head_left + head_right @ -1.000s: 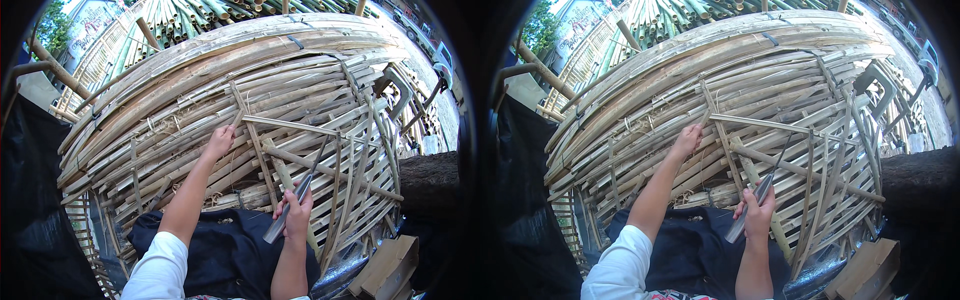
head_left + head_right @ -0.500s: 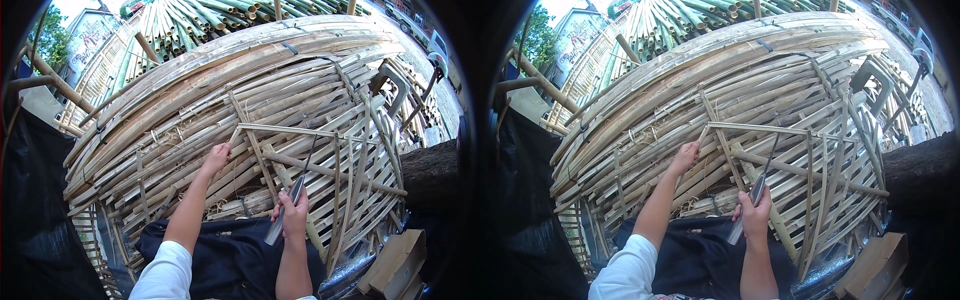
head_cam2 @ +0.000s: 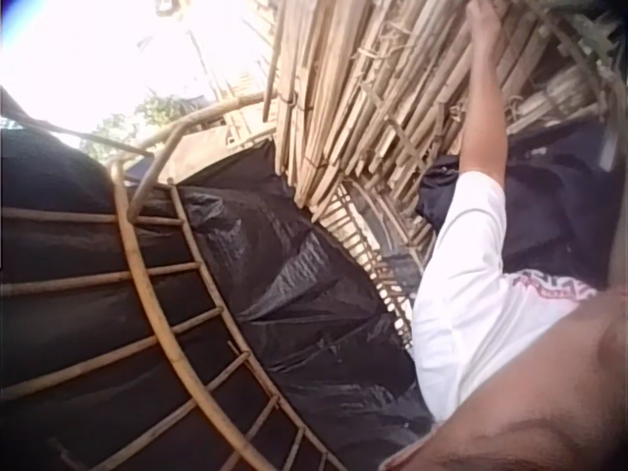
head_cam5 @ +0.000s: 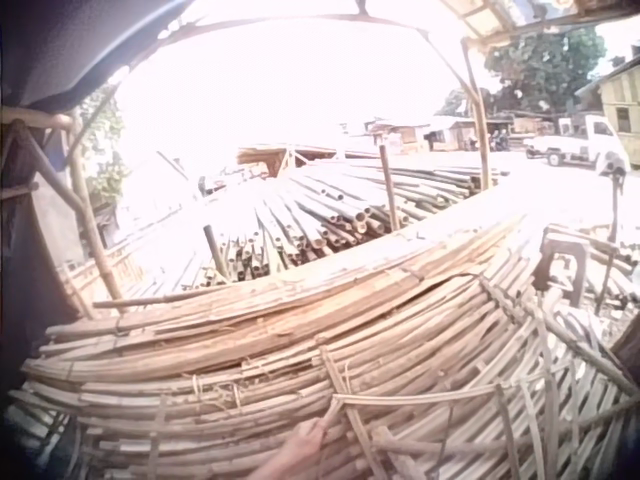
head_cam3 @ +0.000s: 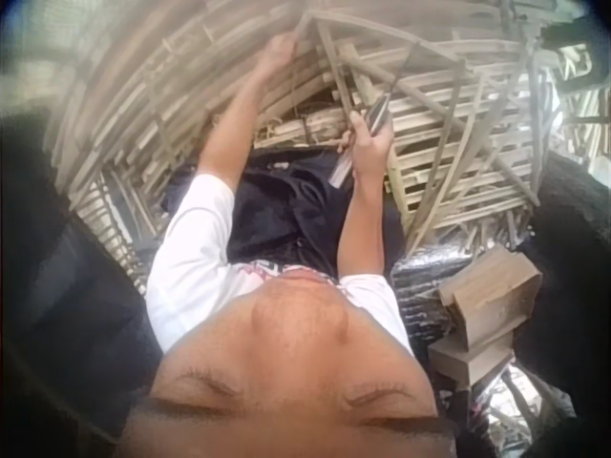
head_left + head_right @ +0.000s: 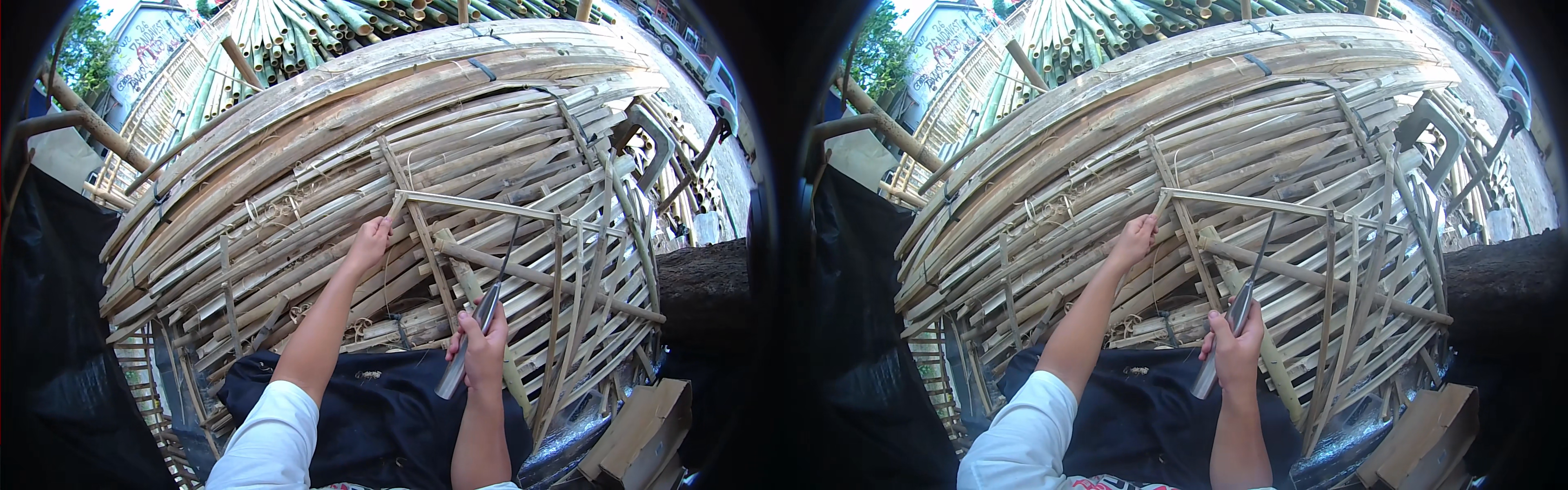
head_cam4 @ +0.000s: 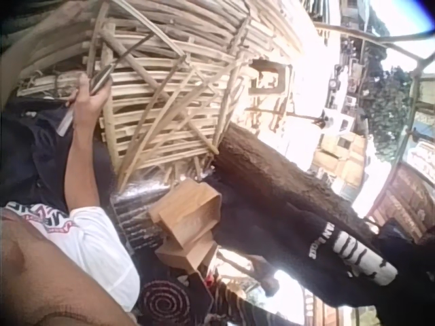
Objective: The person shaves a long thin strip of bamboo using a knife by pulling the blade along its length while holding the strip against their lap.
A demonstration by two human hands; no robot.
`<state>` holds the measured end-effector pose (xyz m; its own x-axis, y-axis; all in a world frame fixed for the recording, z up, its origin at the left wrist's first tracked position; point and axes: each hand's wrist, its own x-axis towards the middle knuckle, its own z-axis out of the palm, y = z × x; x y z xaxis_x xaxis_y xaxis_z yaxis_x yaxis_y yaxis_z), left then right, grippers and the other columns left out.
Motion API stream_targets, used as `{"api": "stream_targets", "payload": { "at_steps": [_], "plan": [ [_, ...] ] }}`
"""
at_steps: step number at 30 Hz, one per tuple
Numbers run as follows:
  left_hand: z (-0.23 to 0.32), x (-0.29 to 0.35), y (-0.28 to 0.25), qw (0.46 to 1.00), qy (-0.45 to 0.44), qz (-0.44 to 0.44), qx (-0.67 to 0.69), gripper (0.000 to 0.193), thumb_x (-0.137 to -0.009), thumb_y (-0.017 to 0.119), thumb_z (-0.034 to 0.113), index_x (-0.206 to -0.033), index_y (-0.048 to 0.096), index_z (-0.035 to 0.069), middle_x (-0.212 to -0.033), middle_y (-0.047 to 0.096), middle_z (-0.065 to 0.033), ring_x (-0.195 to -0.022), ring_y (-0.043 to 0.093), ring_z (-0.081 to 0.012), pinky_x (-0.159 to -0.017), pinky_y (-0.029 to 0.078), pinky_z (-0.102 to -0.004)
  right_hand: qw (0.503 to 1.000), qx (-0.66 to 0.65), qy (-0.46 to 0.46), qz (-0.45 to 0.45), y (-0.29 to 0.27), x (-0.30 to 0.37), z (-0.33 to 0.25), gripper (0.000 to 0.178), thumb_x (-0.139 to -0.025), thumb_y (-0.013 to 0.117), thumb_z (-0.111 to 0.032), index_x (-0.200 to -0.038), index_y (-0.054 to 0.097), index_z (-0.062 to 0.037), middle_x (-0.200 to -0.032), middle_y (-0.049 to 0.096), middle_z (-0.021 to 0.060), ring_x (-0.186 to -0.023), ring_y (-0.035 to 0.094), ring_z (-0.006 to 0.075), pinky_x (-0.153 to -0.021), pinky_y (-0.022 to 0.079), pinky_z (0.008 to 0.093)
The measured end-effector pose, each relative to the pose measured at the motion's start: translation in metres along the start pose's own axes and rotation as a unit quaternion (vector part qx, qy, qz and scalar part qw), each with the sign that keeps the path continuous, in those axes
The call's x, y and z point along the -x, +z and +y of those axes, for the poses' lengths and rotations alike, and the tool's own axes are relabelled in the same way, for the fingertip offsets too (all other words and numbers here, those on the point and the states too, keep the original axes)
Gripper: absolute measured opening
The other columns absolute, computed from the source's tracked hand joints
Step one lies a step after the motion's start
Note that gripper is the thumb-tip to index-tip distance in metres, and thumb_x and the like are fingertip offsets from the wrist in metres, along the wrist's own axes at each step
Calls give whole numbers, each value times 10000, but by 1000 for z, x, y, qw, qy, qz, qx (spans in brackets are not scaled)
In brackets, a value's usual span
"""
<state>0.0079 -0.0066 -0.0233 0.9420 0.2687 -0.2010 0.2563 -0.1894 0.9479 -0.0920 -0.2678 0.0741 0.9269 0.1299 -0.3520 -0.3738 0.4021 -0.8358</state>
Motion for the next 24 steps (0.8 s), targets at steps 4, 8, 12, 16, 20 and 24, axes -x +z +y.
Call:
{"api": "stream_targets", "payload": {
  "at_steps": [4,8,12,16,20,24],
  "plan": [
    [-3,-11,8,989,114,92,-6,210,-1015,467,242,-1063,518,44,-605,435,41,-518,380,-47,-467,322,-226,1000,4,2,-7,3,1,2,344,-870,610,-61,-1131,400,11,-709,458,33,-422,489,111,-353,416,257],
    [-2,-18,10,989,112,97,-20,235,-1003,487,193,-1195,477,58,-625,464,34,-536,390,-52,-494,335,-230,1000,16,7,-11,6,2,2,337,-872,619,-69,-1121,403,1,-700,462,26,-430,493,103,-355,417,251],
    [6,-13,16,992,89,91,-17,325,-990,500,182,-1299,489,83,-696,520,0,-592,445,-83,-560,389,-268,999,34,1,-19,5,1,2,314,-875,621,-67,-1100,408,-10,-685,469,19,-438,495,94,-361,419,244],
    [16,-16,11,996,50,39,55,444,-988,498,182,-1427,449,148,-723,519,12,-617,442,-81,-592,419,-253,998,64,2,-28,8,3,0,285,-880,625,-64,-1069,416,-23,-666,476,15,-450,500,83,-374,423,234],
    [15,-27,7,996,53,26,71,452,-1012,467,181,-1459,405,191,-627,357,75,-508,308,-32,-445,271,-201,997,74,8,-31,8,3,2,282,-882,633,-73,-1059,419,-27,-659,477,12,-456,500,78,-380,425,231],
    [23,-23,5,987,-11,-4,160,441,-1021,444,191,-1460,404,213,-623,332,78,-497,298,-32,-422,256,-201,996,86,11,-30,8,2,4,290,-883,636,-75,-1067,418,-24,-655,474,9,-456,500,77,-382,426,230]
  ]
}}
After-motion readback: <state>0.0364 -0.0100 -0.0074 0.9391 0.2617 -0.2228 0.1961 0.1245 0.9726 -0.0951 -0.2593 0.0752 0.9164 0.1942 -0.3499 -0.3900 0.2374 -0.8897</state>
